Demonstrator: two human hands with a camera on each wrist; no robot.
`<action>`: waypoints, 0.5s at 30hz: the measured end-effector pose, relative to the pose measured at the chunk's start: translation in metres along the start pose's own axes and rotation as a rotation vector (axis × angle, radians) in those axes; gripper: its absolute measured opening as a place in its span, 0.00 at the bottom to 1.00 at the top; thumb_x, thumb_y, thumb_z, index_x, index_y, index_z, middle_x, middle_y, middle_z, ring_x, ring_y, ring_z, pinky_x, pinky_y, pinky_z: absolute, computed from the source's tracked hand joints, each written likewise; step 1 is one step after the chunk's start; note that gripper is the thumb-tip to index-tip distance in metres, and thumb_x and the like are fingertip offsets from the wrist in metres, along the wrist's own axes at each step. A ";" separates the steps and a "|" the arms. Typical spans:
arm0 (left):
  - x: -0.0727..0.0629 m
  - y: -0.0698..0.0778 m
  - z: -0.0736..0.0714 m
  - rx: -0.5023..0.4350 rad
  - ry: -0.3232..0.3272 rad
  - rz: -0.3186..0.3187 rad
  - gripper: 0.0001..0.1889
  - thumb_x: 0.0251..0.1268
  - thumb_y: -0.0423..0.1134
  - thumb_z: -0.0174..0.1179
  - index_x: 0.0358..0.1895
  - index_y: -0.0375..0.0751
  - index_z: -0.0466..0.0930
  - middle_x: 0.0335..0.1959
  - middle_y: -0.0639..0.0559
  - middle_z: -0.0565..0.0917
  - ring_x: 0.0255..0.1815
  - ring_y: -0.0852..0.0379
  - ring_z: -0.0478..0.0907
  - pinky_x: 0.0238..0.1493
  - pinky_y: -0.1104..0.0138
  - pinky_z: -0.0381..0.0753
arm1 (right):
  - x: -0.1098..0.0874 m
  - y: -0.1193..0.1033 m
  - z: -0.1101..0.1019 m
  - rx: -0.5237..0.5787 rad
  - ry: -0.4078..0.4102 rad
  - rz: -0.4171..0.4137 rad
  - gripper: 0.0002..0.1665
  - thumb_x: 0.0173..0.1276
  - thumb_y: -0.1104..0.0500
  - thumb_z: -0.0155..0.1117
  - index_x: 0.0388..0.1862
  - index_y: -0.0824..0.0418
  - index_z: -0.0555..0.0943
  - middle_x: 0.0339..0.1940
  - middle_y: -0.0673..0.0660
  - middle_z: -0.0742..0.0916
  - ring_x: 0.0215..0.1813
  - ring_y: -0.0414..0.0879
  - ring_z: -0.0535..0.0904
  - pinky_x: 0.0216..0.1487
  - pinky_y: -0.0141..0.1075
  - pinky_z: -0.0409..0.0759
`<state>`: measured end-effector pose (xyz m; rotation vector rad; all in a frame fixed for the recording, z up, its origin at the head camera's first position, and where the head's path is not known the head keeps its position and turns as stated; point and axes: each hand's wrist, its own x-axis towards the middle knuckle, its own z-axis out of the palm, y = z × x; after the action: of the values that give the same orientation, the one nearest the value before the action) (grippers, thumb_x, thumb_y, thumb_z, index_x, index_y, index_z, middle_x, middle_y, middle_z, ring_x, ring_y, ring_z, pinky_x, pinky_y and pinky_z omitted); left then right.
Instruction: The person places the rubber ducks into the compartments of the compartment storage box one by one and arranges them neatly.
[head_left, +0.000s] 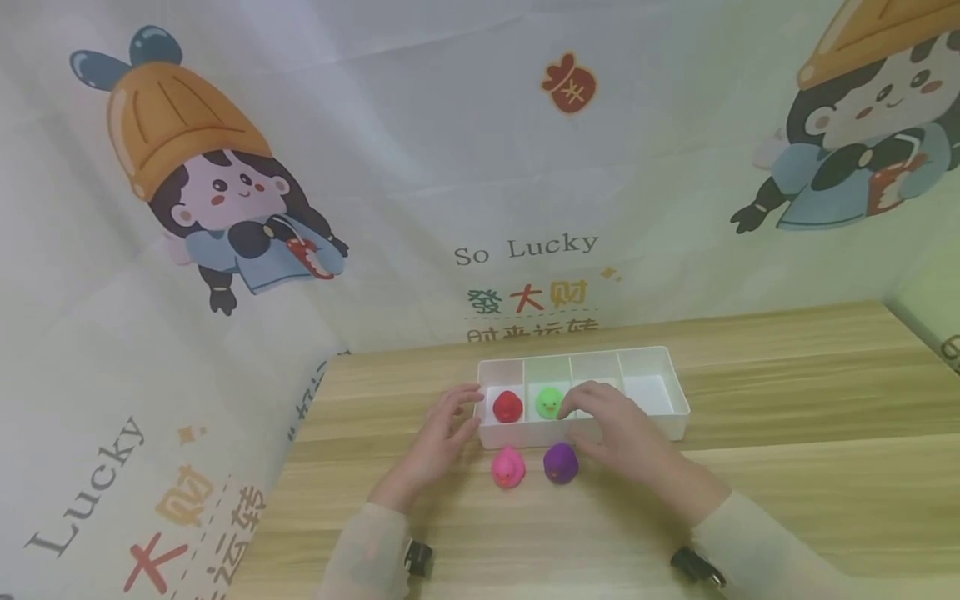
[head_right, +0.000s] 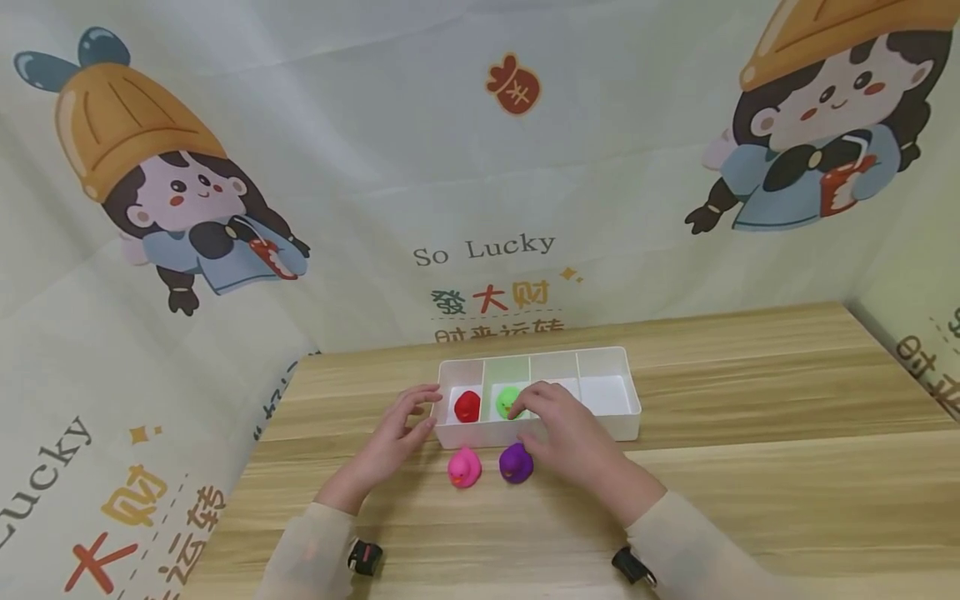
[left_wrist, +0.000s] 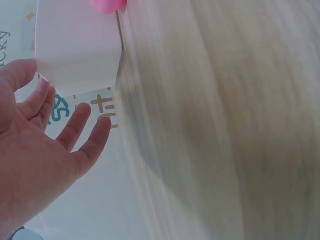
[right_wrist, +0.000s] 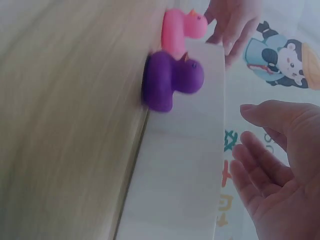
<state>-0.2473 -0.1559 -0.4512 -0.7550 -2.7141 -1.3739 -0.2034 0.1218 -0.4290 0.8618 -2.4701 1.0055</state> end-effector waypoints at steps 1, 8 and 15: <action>0.000 0.000 0.000 0.001 0.000 -0.003 0.18 0.63 0.34 0.52 0.57 0.40 0.66 0.62 0.51 0.61 0.56 0.45 0.62 0.54 0.51 0.64 | -0.001 -0.002 0.001 0.001 -0.007 -0.003 0.16 0.48 0.64 0.67 0.37 0.52 0.76 0.42 0.45 0.78 0.49 0.39 0.69 0.51 0.36 0.69; -0.001 0.009 -0.003 -0.022 -0.013 -0.016 0.18 0.63 0.35 0.51 0.56 0.42 0.66 0.62 0.49 0.61 0.57 0.43 0.61 0.55 0.50 0.63 | -0.008 -0.006 0.011 -0.014 -0.027 0.037 0.17 0.47 0.61 0.69 0.36 0.50 0.77 0.41 0.42 0.78 0.48 0.35 0.70 0.51 0.31 0.69; -0.004 0.026 -0.007 -0.027 -0.026 -0.035 0.18 0.64 0.36 0.50 0.56 0.42 0.65 0.62 0.46 0.60 0.57 0.41 0.60 0.55 0.50 0.62 | -0.015 -0.006 0.020 -0.017 -0.052 0.071 0.16 0.47 0.58 0.70 0.35 0.47 0.78 0.38 0.39 0.77 0.44 0.34 0.71 0.46 0.30 0.71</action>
<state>-0.2338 -0.1499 -0.4283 -0.7354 -2.7462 -1.4210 -0.1893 0.1102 -0.4476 0.8095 -2.5656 0.9967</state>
